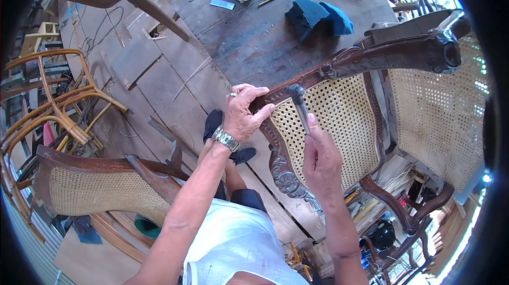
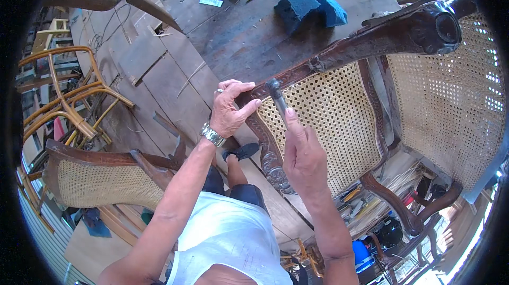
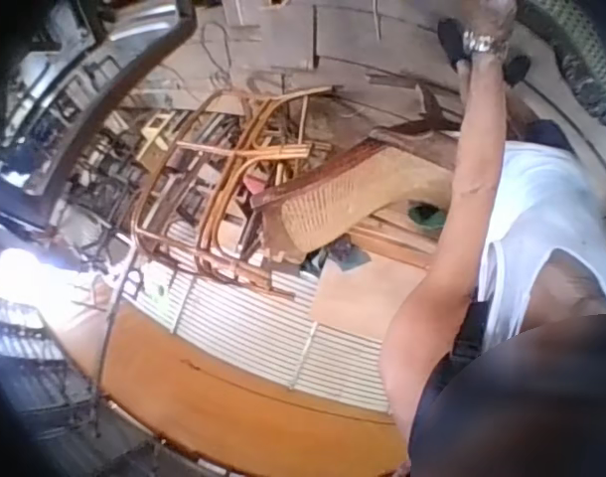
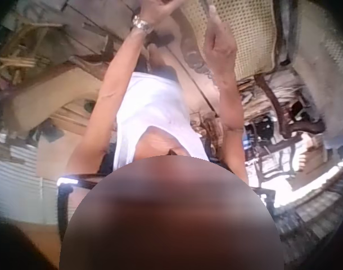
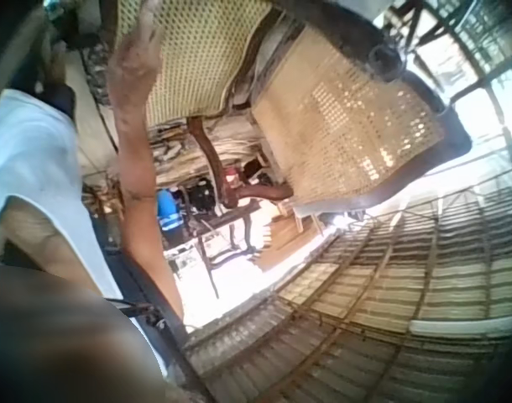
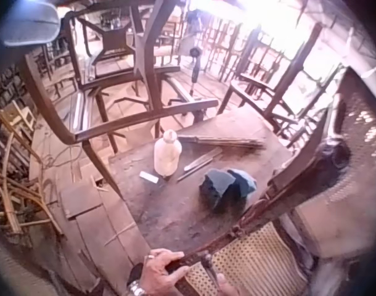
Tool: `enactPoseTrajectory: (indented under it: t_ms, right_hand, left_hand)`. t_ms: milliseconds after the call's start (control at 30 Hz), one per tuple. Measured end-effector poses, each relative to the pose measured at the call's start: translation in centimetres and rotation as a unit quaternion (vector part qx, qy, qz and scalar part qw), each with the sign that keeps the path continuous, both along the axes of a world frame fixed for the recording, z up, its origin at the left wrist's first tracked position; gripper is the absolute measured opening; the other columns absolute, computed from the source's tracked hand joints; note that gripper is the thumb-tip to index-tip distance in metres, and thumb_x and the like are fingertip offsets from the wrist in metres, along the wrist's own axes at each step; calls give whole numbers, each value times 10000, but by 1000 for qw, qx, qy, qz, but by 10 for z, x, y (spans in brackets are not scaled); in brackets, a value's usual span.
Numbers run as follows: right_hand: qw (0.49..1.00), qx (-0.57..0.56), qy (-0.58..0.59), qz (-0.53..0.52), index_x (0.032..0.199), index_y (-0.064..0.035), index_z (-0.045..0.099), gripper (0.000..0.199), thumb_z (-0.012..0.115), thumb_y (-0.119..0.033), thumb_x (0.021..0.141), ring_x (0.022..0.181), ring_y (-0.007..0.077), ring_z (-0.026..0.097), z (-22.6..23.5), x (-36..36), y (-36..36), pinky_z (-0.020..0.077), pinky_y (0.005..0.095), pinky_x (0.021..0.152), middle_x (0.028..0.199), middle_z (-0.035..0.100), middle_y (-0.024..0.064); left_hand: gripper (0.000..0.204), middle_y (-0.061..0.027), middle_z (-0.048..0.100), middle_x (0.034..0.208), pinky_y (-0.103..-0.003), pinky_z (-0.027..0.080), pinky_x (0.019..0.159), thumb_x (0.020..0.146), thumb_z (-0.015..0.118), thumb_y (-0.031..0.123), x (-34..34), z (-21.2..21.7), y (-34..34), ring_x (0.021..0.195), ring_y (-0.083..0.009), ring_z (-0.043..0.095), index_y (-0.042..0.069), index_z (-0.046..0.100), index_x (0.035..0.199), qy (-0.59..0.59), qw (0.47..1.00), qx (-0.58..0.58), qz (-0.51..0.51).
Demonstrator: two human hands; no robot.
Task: The recorder is repairing the rattan seat and wooden frame of a vintage chair using a hammer and small nails.
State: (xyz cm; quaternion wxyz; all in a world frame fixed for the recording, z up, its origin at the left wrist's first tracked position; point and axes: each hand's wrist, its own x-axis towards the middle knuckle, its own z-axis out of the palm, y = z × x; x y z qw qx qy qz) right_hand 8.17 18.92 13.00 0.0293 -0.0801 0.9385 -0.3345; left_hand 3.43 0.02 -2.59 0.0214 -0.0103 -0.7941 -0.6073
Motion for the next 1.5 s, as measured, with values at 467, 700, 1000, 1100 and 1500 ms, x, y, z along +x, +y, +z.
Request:
enactPoseTrajectory:
  t_ms: [467, 700, 1000, 1100, 1500]
  right_hand:
    - [998, 54, 6, 9, 1529, -161, 497, 597, 635, -22, 965, 606, 289, 578, -13, 15, 7, 473, 431, 537, 796, 538, 135]
    - [999, 42, -28, -5, 1507, -136, 525, 598, 625, 44, 945, 641, 248, 582, -18, 12, 11, 483, 384, 579, 813, 568, 124]
    - [989, 128, -68, 30, 1524, -150, 503, 608, 634, 14, 954, 619, 267, 586, -22, 12, 11, 496, 402, 565, 821, 555, 132]
    - [997, 70, -20, 23, 1529, -146, 497, 607, 636, 3, 958, 616, 267, 575, -19, 9, 12, 490, 408, 561, 810, 548, 129]
    - [992, 121, -29, 36, 1526, -187, 510, 593, 633, -27, 968, 606, 263, 572, -19, 15, 5, 472, 415, 527, 783, 528, 112]
  left_hand:
    - [392, -56, 716, 1040, -369, 510, 928, 757, 884, 173, -1, -1, 1, 1078, -232, 597, 98, 760, 1121, 4, 1000, 6, -2]
    - [390, -58, 718, 1050, -378, 503, 948, 760, 885, 171, -1, 1, 2, 1091, -237, 598, 100, 760, 1123, 7, 1000, -6, 1]
    - [398, -58, 718, 1046, -378, 495, 961, 759, 889, 181, 0, 1, 0, 1096, -236, 592, 94, 758, 1124, -1, 1000, 4, -4]
    - [400, -60, 715, 1047, -374, 495, 960, 757, 890, 179, 0, 1, 0, 1096, -234, 591, 93, 758, 1124, 12, 1000, -8, -1]
    - [379, -71, 728, 1021, -397, 514, 934, 740, 876, 190, -2, 1, 0, 1076, -267, 610, 95, 758, 1087, 12, 1000, -17, 8]
